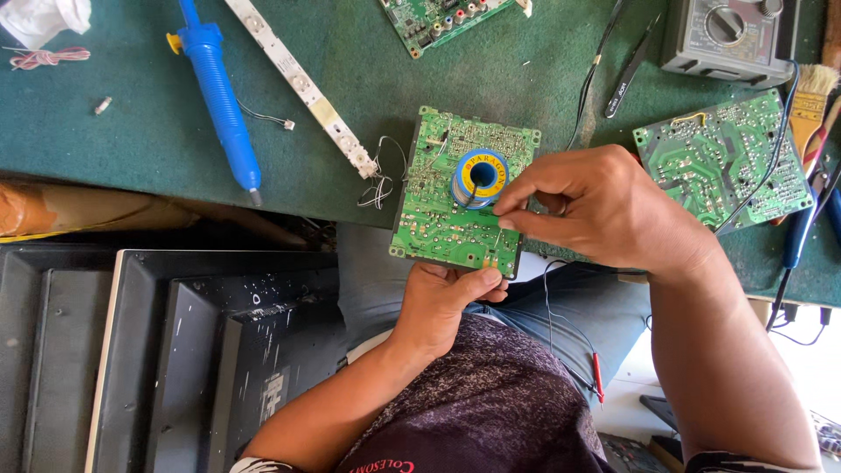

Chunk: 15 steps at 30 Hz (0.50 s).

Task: The person works on a circuit board, using pliers to strip and cut wires, then uses a soldering iron and solder wire to attach components. They handle multiple circuit boards and tools on a cluttered workbench.

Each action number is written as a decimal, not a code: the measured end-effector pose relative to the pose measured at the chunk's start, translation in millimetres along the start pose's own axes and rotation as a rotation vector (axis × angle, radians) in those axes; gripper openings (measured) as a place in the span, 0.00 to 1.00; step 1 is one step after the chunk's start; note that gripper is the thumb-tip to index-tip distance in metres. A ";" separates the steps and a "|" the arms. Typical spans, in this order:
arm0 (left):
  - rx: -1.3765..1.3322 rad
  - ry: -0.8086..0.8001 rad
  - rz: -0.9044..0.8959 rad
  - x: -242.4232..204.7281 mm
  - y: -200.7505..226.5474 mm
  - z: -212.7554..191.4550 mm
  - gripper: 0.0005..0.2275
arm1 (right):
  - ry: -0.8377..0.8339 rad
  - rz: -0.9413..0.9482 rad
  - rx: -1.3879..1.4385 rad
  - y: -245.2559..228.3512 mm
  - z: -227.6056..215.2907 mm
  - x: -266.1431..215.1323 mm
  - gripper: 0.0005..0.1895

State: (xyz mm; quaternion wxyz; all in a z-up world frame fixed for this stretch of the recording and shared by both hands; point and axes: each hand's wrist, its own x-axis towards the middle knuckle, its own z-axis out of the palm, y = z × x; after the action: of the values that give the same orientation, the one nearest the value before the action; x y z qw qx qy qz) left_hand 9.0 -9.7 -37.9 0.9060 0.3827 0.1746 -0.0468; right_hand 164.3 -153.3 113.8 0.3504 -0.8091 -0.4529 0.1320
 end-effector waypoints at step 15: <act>0.024 0.005 0.010 0.5 -3.3 -1.7 0.07 | 0.019 0.132 0.049 3.8 5.1 -4.8 0.04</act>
State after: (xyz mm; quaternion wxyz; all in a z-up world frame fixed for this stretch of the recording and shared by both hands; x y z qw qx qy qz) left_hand 8.2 -10.8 -41.4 0.9011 0.3947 0.1742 -0.0435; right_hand 161.3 -156.2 107.0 0.3650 -0.8296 -0.3919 0.1580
